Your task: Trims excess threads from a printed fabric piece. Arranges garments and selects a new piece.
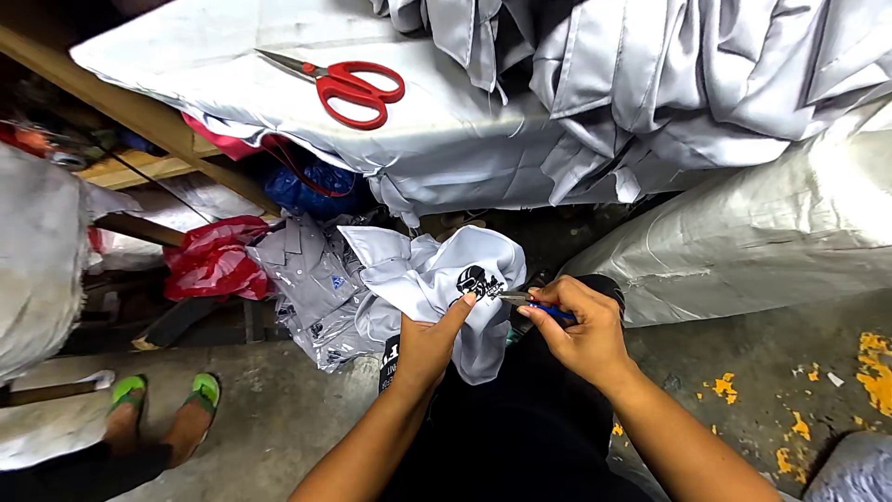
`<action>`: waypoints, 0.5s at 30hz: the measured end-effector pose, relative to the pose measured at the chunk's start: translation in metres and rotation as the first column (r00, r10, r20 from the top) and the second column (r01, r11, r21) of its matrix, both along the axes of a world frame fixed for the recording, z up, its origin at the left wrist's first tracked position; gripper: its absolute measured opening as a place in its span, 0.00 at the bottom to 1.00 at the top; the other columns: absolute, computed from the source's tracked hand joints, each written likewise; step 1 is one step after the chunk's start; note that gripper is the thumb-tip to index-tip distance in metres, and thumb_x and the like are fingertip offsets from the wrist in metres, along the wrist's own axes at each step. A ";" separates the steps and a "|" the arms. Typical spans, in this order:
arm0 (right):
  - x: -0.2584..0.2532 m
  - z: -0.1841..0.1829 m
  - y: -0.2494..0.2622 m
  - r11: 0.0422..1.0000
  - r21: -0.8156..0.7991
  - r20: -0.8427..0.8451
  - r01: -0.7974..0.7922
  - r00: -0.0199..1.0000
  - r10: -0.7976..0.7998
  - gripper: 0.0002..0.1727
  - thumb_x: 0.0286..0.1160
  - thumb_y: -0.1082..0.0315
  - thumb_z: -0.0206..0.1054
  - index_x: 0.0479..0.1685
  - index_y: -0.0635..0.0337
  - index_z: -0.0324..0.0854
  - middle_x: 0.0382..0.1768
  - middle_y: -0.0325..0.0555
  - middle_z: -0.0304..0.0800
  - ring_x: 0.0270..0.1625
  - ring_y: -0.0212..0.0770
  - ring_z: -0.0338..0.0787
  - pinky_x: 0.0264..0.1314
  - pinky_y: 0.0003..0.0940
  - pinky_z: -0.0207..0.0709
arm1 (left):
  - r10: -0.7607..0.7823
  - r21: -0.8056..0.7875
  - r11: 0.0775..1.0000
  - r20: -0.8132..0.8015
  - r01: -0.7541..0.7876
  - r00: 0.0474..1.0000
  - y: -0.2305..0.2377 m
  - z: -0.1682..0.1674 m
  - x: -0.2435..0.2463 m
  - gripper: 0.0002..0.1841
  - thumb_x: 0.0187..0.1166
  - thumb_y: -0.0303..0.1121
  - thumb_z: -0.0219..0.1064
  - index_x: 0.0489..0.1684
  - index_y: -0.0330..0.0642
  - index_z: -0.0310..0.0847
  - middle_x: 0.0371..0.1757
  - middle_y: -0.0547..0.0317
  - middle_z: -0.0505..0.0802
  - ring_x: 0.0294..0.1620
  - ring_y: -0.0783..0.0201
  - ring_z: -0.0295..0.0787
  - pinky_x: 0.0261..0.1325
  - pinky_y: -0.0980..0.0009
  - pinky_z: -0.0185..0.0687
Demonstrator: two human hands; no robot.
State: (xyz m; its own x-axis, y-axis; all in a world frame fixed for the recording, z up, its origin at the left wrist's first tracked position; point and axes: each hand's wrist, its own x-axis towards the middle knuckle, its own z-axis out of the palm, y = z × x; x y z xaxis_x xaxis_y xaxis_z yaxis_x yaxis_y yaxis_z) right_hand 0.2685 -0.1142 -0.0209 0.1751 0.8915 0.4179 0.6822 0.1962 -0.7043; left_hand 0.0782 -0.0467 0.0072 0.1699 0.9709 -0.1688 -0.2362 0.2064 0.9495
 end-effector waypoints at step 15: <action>0.003 0.001 0.000 1.000 -0.027 -0.030 -0.014 0.999 0.014 0.13 0.75 0.57 0.72 0.35 0.59 0.91 0.32 0.41 0.93 0.33 0.27 0.87 0.35 0.24 0.78 | -0.019 0.015 1.000 -0.007 0.019 1.000 -0.001 -0.001 -0.001 0.15 0.69 0.12 0.68 0.48 0.39 0.79 0.36 0.63 0.95 0.39 0.72 0.94 0.50 0.71 0.92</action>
